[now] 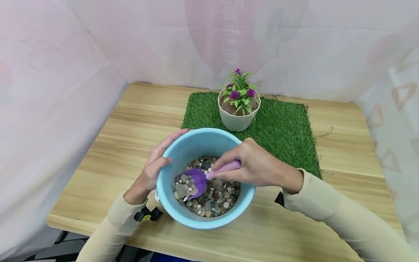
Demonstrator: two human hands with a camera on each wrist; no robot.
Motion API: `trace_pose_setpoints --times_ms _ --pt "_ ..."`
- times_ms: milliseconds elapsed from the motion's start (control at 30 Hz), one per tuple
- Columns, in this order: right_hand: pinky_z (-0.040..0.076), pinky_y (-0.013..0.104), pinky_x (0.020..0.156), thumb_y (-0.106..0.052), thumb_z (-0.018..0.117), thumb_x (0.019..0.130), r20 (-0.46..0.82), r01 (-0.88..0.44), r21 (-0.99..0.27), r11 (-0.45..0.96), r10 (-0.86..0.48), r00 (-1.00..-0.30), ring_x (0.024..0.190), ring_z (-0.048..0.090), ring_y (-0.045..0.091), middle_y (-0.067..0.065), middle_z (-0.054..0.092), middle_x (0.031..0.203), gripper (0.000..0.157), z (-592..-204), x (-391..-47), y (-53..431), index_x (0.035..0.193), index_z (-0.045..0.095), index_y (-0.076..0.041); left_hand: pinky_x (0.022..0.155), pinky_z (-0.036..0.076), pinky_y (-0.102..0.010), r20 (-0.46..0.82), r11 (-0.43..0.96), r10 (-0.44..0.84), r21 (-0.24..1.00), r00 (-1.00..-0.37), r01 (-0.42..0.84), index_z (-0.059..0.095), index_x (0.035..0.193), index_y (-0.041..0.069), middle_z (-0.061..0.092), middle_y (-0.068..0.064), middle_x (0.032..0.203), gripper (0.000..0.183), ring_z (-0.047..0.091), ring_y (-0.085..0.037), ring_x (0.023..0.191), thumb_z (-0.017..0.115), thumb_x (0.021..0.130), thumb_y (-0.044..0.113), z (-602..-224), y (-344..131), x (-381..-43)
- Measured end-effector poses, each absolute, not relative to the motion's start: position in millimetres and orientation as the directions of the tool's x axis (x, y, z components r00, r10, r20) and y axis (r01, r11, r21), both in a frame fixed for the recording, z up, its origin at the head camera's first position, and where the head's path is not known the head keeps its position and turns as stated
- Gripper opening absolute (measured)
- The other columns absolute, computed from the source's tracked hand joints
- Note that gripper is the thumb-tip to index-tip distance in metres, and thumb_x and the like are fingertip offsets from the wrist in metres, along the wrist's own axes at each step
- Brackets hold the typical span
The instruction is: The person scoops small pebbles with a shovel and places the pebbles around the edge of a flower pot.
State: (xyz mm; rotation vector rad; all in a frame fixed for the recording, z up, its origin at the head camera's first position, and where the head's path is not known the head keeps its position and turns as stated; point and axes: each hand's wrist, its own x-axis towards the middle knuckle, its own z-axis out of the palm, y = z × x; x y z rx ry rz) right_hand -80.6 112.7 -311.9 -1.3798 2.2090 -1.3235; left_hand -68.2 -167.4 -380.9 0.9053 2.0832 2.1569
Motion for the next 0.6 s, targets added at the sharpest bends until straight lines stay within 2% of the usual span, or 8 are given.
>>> trace_pose_setpoints --times_ms 200,333,600 --pt "0.061 0.019 0.069 -0.015 0.074 0.083 0.265 -0.591 -0.796 0.132 -0.802 -0.535 0.084 0.072 0.0 -0.004 0.077 0.094 0.018 -313.6 -83.3 119.3 0.1 0.077 -0.015 0.102 0.047 -0.063 0.391 -0.095 0.397 0.917 -0.83 0.386 0.028 0.149 -0.003 0.039 -0.02 0.151 0.074 0.046 -0.043 0.132 0.032 0.076 0.001 -382.4 -169.2 -67.0" --pt "0.061 0.02 0.063 -0.011 0.075 0.081 0.301 -0.592 -0.8 0.095 -0.79 -0.534 0.081 0.073 0.003 -0.003 0.077 0.092 0.019 -315.6 -86.0 125.0 0.1 0.077 -0.014 0.101 0.049 -0.061 0.377 -0.071 0.389 0.922 -0.841 0.381 0.029 0.15 -0.001 0.041 -0.018 0.151 0.073 0.048 -0.04 0.131 0.032 0.077 0.003 -382.6 -170.3 -66.7" --pt "0.054 0.018 0.047 -0.008 0.076 0.08 0.276 -0.554 -0.821 0.139 -0.753 -0.598 0.063 0.068 0.004 -0.005 0.077 0.088 0.022 -313.0 -84.4 137.2 0.1 0.077 -0.016 0.104 0.048 -0.059 0.369 -0.052 0.39 0.923 -0.843 0.38 0.029 0.15 0.0 0.042 -0.017 0.15 0.072 0.048 -0.039 0.131 0.031 0.077 0.002 -381.6 -169.7 -67.6"
